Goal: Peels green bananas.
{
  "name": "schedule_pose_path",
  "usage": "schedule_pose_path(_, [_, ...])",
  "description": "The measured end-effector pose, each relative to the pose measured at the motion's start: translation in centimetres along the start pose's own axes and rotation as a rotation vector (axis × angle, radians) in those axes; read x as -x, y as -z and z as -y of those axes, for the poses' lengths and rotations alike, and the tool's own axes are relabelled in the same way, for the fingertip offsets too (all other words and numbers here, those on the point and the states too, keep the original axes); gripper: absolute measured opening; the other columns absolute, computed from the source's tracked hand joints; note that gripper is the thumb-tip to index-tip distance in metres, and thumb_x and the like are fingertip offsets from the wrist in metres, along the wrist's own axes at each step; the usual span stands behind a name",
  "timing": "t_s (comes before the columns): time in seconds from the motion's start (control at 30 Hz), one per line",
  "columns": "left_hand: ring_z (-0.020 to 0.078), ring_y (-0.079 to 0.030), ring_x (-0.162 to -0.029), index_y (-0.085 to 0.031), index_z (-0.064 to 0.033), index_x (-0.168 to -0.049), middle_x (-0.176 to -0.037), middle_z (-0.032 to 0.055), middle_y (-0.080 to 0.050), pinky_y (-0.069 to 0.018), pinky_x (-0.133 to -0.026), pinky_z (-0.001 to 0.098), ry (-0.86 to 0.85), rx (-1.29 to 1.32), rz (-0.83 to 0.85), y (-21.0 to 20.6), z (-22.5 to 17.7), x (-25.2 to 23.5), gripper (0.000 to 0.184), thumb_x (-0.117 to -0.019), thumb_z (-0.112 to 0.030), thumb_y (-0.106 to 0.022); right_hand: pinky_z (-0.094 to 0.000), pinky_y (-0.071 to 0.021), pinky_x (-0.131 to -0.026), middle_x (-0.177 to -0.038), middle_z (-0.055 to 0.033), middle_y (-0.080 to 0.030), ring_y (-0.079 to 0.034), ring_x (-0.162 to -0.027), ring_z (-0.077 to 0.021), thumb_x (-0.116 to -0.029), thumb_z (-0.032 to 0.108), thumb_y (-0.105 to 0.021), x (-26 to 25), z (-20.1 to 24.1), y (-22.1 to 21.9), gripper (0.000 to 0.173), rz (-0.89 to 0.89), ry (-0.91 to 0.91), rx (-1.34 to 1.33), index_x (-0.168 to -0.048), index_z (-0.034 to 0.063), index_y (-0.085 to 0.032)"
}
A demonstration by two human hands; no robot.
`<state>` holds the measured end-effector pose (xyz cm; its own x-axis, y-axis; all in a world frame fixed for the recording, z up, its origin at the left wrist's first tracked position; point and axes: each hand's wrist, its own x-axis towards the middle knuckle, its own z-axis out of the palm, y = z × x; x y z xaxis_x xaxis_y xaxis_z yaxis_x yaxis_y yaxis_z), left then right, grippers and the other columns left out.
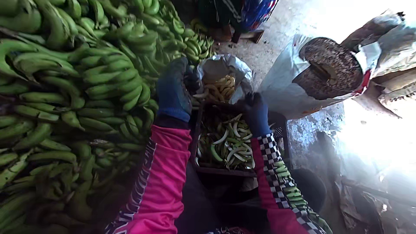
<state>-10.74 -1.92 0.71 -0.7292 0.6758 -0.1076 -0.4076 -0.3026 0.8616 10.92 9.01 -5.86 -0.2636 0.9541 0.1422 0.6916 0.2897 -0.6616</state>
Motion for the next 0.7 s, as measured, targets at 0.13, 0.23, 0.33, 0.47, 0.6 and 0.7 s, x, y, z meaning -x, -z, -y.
schedule_pose_path(0.13, [0.0227, -0.068, -0.079, -0.063, -0.0083, -0.119, -0.092, 0.0087, -0.067, -0.0609, -0.07, 0.0405, 0.034, 0.022, 0.055, -0.6, -0.5, -0.2, 0.025, -0.1041, -0.027, -0.057, -0.0616, -0.0566, -0.077, -0.097, -0.0125, -0.072, -0.07, -0.09, -0.0342, -0.0885, 0.044, -0.071, 9.1, -3.1, -5.6, 0.047, 0.594, -0.055, 0.301, -0.123, 0.0121, -0.062])
schedule_pose_path(0.23, [0.0222, -0.068, -0.078, -0.064, -0.0084, -0.117, -0.091, 0.0085, -0.067, -0.0599, -0.069, 0.0392, 0.044, 0.009, 0.081, -1.3, -0.1, 0.3, 0.023, -0.1051, -0.026, -0.055, -0.0647, -0.0535, -0.087, -0.122, -0.0158, -0.068, -0.066, -0.112, -0.0388, -0.0848, 0.039, -0.072, 13.1, -4.8, -9.6, 0.06, 0.892, -0.111, 0.567, -0.137, 0.0133, -0.055])
schedule_pose_path(0.33, [0.0243, -0.07, -0.08, -0.065, -0.0077, -0.119, -0.093, 0.01, -0.069, -0.0617, -0.069, 0.0414, 0.045, -0.035, 0.138, -1.7, 0.6, 0.6, 0.026, -0.1044, -0.028, -0.057, -0.0639, -0.0543, -0.086, -0.118, -0.0146, -0.069, -0.068, -0.109, -0.0368, -0.0774, 0.037, -0.076, 12.6, -5.6, -9.9, 0.063, 0.894, -0.091, 0.493, -0.133, 0.0135, -0.057])
schedule_pose_path(0.47, [0.0223, -0.07, -0.08, -0.065, -0.0079, -0.123, -0.096, 0.0087, -0.07, -0.0614, -0.068, 0.0383, 0.057, -0.217, 0.222, -1.8, 1.2, 1.5, 0.027, -0.1038, -0.026, -0.058, -0.0482, -0.0594, -0.078, -0.098, -0.011, -0.071, -0.069, -0.086, -0.0236, -0.0748, 0.034, -0.084, 9.1, -6.5, -4.8, 0.055, 0.745, -0.229, -0.185, -0.119, 0.0071, -0.066])
schedule_pose_path(0.6, [0.0193, -0.069, -0.084, -0.064, -0.0102, -0.129, -0.104, 0.009, -0.07, -0.06, -0.072, 0.0379, 0.119, -0.55, 0.284, -2.4, 3.2, 3.1, 0.03, -0.1052, -0.026, -0.056, -0.035, -0.0547, -0.058, -0.083, -0.0082, -0.069, -0.064, -0.066, -0.0173, -0.0823, 0.029, -0.082, 6.4, -5.8, 2.3, 0.044, 0.671, -0.213, -0.465, -0.117, 0.008, -0.065])
schedule_pose_path(0.7, [0.0242, -0.071, -0.089, -0.06, -0.0113, -0.136, -0.11, 0.0135, -0.07, -0.0607, -0.079, 0.0464, 0.217, -0.817, 0.434, -3.2, 6.2, 4.1, 0.037, -0.1087, -0.032, -0.046, -0.0374, -0.0599, -0.065, -0.086, -0.0056, -0.071, -0.068, -0.071, -0.016, -0.078, 0.027, -0.085, 6.0, -6.0, 4.6, 0.048, 0.45, -0.023, -0.478, -0.118, 0.01, -0.066])
